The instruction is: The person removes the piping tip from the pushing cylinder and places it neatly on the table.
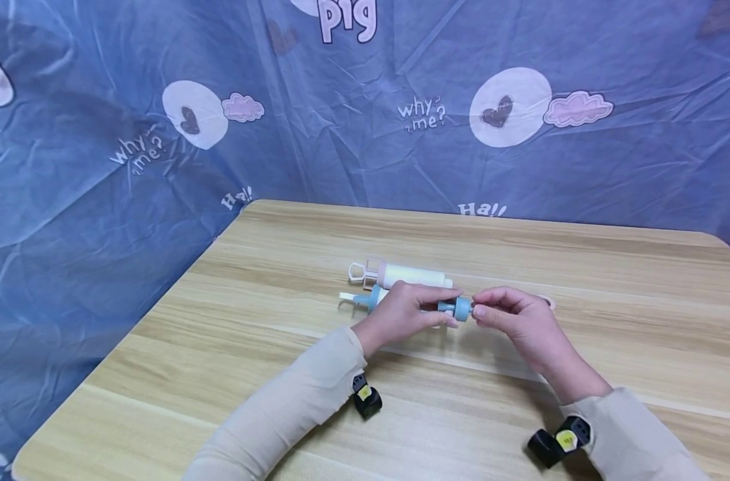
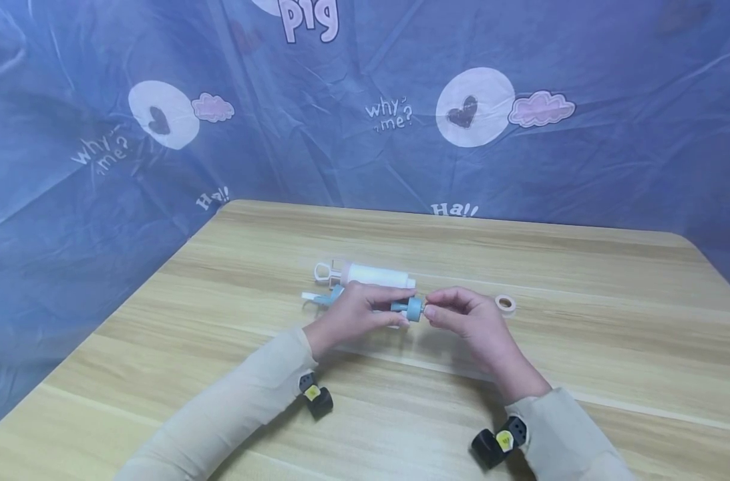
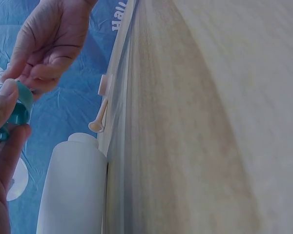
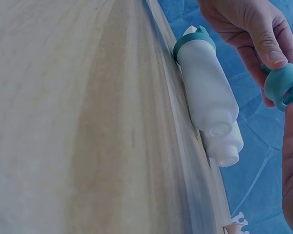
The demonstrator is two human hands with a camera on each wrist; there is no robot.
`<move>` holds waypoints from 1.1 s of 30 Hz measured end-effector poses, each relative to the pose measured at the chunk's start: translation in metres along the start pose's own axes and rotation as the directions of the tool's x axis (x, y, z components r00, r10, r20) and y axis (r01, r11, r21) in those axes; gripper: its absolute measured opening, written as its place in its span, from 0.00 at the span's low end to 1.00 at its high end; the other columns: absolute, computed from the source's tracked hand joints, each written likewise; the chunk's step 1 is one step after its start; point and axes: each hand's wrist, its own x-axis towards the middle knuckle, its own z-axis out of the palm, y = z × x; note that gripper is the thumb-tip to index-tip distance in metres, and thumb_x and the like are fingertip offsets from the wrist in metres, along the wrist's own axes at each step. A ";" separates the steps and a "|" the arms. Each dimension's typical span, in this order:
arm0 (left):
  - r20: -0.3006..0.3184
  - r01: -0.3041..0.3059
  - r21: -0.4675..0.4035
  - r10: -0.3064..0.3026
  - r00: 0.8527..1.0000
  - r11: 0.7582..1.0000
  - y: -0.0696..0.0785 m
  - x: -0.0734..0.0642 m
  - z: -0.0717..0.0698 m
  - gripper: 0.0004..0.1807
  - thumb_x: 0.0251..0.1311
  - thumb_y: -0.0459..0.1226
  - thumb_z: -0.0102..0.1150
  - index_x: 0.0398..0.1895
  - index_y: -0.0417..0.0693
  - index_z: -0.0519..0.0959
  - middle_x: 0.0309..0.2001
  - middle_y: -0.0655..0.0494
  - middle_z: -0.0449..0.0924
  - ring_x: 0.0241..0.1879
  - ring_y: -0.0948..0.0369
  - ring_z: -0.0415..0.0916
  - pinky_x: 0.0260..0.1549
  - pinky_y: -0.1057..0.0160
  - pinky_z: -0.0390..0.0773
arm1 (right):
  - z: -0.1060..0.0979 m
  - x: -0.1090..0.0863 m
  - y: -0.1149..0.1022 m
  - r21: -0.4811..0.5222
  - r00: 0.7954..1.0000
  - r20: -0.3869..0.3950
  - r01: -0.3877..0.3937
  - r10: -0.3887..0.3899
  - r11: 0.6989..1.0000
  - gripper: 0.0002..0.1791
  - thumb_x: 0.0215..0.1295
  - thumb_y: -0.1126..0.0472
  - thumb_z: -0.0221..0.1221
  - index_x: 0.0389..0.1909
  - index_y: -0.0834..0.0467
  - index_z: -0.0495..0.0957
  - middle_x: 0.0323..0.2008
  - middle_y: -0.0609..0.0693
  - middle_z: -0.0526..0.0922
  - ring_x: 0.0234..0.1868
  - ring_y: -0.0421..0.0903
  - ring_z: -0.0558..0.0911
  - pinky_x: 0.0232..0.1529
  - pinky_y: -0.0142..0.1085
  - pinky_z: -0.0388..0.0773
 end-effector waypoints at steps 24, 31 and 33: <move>0.013 -0.007 0.004 0.007 1.000 1.000 0.000 0.004 0.004 0.23 0.49 0.37 0.67 0.51 0.44 0.79 0.44 0.51 0.83 0.31 0.73 0.75 0.32 0.79 0.75 | 0.006 -0.003 0.004 -0.099 1.000 0.019 -0.002 0.004 0.995 0.16 0.58 0.70 0.60 0.41 0.45 0.80 0.35 0.40 0.82 0.36 0.36 0.79 0.38 0.27 0.78; 0.005 0.003 0.021 -0.003 1.000 1.000 0.001 0.007 0.005 0.22 0.50 0.38 0.66 0.51 0.45 0.79 0.44 0.52 0.83 0.31 0.74 0.74 0.32 0.80 0.75 | 0.000 -0.006 0.001 -0.088 1.000 -0.013 -0.003 0.002 0.996 0.15 0.60 0.68 0.58 0.44 0.46 0.81 0.37 0.40 0.82 0.38 0.35 0.79 0.40 0.26 0.78; 0.008 -0.001 0.036 0.000 1.000 0.999 0.001 0.008 0.006 0.21 0.52 0.38 0.66 0.51 0.45 0.79 0.43 0.52 0.84 0.29 0.73 0.73 0.32 0.80 0.74 | -0.004 -0.008 0.001 -0.058 1.000 -0.016 0.010 -0.011 0.998 0.16 0.61 0.69 0.57 0.45 0.47 0.81 0.37 0.40 0.82 0.39 0.35 0.80 0.40 0.26 0.78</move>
